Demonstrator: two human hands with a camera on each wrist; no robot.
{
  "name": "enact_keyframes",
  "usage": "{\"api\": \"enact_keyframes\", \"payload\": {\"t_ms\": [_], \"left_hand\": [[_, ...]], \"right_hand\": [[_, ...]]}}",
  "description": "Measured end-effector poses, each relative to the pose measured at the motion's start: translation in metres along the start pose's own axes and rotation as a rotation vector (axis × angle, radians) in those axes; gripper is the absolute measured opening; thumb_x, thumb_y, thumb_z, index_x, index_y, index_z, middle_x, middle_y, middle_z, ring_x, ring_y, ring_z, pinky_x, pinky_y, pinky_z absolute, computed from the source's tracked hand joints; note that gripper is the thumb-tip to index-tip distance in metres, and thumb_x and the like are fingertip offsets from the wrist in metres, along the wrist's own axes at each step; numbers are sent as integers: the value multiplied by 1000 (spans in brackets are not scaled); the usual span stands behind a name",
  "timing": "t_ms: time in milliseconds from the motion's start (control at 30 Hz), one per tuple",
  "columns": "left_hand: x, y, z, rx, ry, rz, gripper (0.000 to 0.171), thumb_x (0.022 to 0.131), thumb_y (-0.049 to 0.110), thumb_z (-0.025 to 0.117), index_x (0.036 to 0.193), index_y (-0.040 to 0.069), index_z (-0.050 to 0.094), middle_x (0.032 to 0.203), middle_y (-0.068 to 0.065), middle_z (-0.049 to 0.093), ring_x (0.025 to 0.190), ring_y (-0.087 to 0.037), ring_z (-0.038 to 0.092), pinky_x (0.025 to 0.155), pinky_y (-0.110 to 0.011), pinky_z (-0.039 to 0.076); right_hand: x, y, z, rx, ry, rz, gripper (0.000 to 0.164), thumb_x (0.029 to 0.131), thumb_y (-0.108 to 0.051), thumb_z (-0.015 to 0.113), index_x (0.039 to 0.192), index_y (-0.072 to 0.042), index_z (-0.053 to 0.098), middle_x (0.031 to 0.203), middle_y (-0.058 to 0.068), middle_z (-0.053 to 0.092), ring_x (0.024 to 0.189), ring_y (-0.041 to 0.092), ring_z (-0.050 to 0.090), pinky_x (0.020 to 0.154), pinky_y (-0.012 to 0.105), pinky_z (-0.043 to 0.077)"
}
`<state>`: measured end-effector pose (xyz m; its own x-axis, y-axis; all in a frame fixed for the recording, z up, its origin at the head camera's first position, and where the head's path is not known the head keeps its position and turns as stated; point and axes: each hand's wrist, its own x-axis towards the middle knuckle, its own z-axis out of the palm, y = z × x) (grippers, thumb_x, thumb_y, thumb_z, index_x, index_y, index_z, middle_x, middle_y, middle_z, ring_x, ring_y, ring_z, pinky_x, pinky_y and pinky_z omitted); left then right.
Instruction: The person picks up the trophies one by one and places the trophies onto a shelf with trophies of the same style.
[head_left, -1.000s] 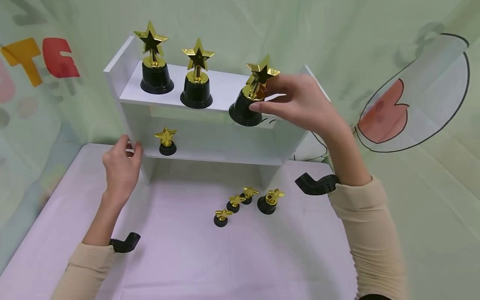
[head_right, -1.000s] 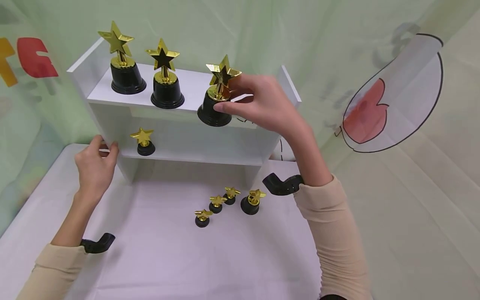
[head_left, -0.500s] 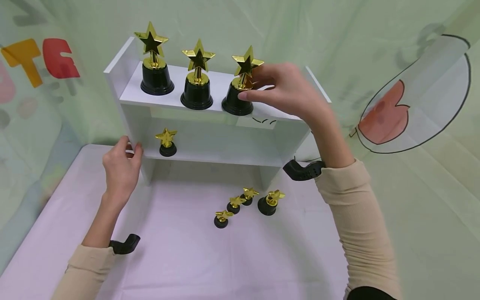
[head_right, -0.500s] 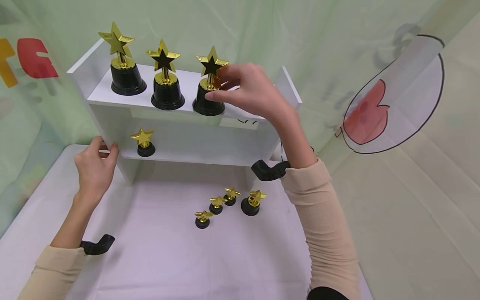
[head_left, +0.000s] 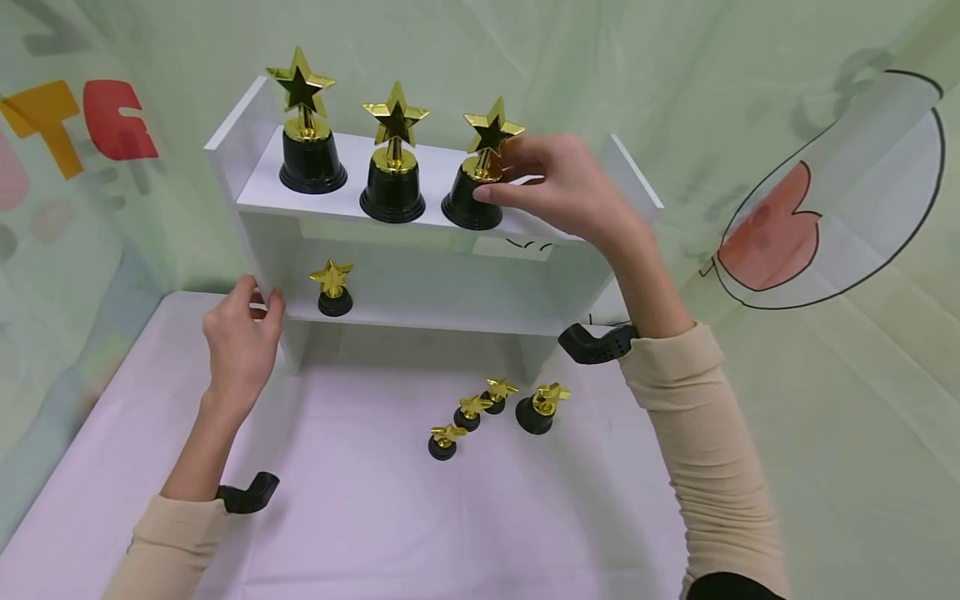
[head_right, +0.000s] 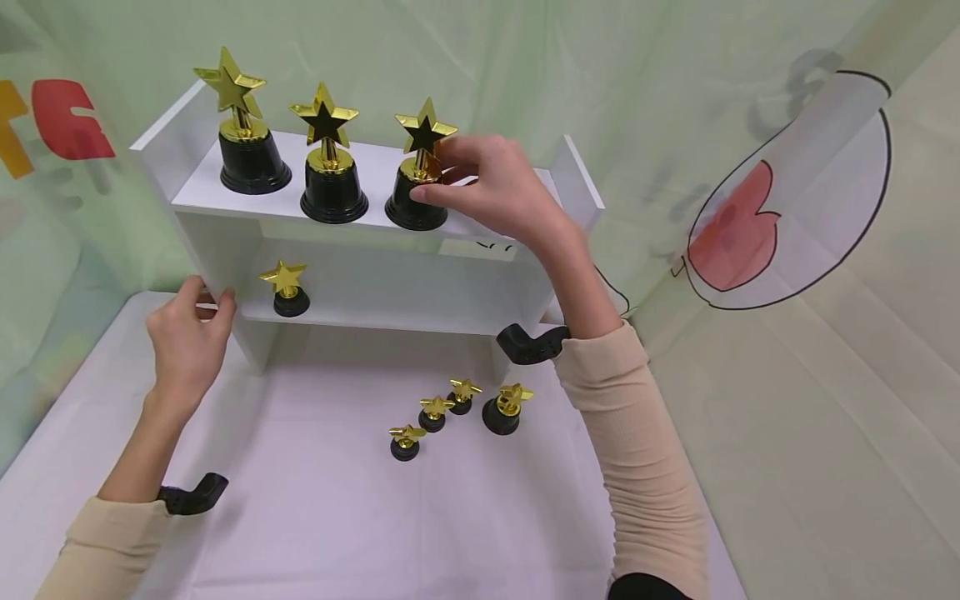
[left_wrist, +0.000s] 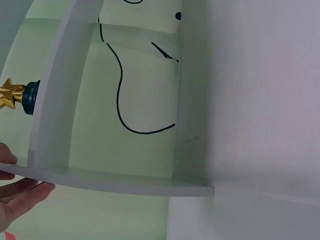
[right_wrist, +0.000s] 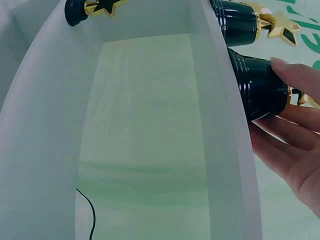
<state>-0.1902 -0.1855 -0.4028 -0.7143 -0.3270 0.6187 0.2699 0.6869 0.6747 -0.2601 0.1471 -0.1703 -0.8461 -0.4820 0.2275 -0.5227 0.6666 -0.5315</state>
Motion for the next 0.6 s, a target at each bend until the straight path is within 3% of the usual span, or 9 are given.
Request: {"api": "enact_keyframes", "payload": {"t_ms": [67,133,167,233,367,400,467,533,600], "left_hand": [[0,0,0,5,-1,0,13,97,1,61,89,-9,58,84,-29,71,71,-44,73,66,-44,59],[0,0,1,8,-1,-1,12,97,1,61,91,-9,59,84,-29,71,71,-44,73,66,-26,57],[0,0,1,10,-1,1,12,97,1,61,91,-10,60,85,-29,72,71,-44,73,65,-25,57],[-1,0,1,12,-1,0,12,97,1,61,92,-10,60,85,-29,72,71,-44,73,65,-25,56],[-2,1,1,9,-4,-7,13,97,2,61,91,-9,59,85,-30,72,71,-44,73,67,-44,59],[-2,2,1,8,-4,-8,13,97,2,61,91,-9,59,85,-29,72,71,-44,73,67,-43,59],[-2,2,1,5,0,-14,13,97,2,61,89,-9,59,84,-29,71,71,-44,73,67,-25,58],[-2,2,1,2,7,-15,14,97,2,61,88,-9,58,84,-30,71,71,-44,73,66,-6,47],[-1,2,1,-6,11,-12,14,97,1,60,87,-9,57,84,-30,71,71,-45,73,67,4,36]], "right_hand": [[0,2,1,8,8,-9,31,93,-31,76,113,-8,72,115,6,73,112,15,69,103,33,53],[-1,4,3,24,14,-19,30,93,-30,76,113,-8,71,115,6,73,111,14,69,103,33,53],[-2,4,4,32,16,-23,31,93,-30,76,114,-7,70,116,6,72,112,14,68,103,32,54],[-4,6,5,65,17,-28,34,93,-28,76,119,-6,69,119,7,71,113,15,68,103,31,54],[-12,11,5,125,23,-16,56,93,-24,78,142,-5,59,133,9,68,121,18,67,105,32,53],[-15,13,5,132,31,-19,59,92,-24,78,145,-7,56,136,9,67,122,19,66,105,33,52],[-21,17,4,132,55,-16,63,92,-24,78,149,-10,54,139,9,66,124,19,65,106,33,52],[-26,21,5,126,85,-35,61,92,-23,78,147,-11,56,137,10,66,123,21,66,106,34,51],[-31,24,6,109,119,-51,58,92,-22,77,146,-11,57,136,10,67,122,22,66,106,34,52]]}}
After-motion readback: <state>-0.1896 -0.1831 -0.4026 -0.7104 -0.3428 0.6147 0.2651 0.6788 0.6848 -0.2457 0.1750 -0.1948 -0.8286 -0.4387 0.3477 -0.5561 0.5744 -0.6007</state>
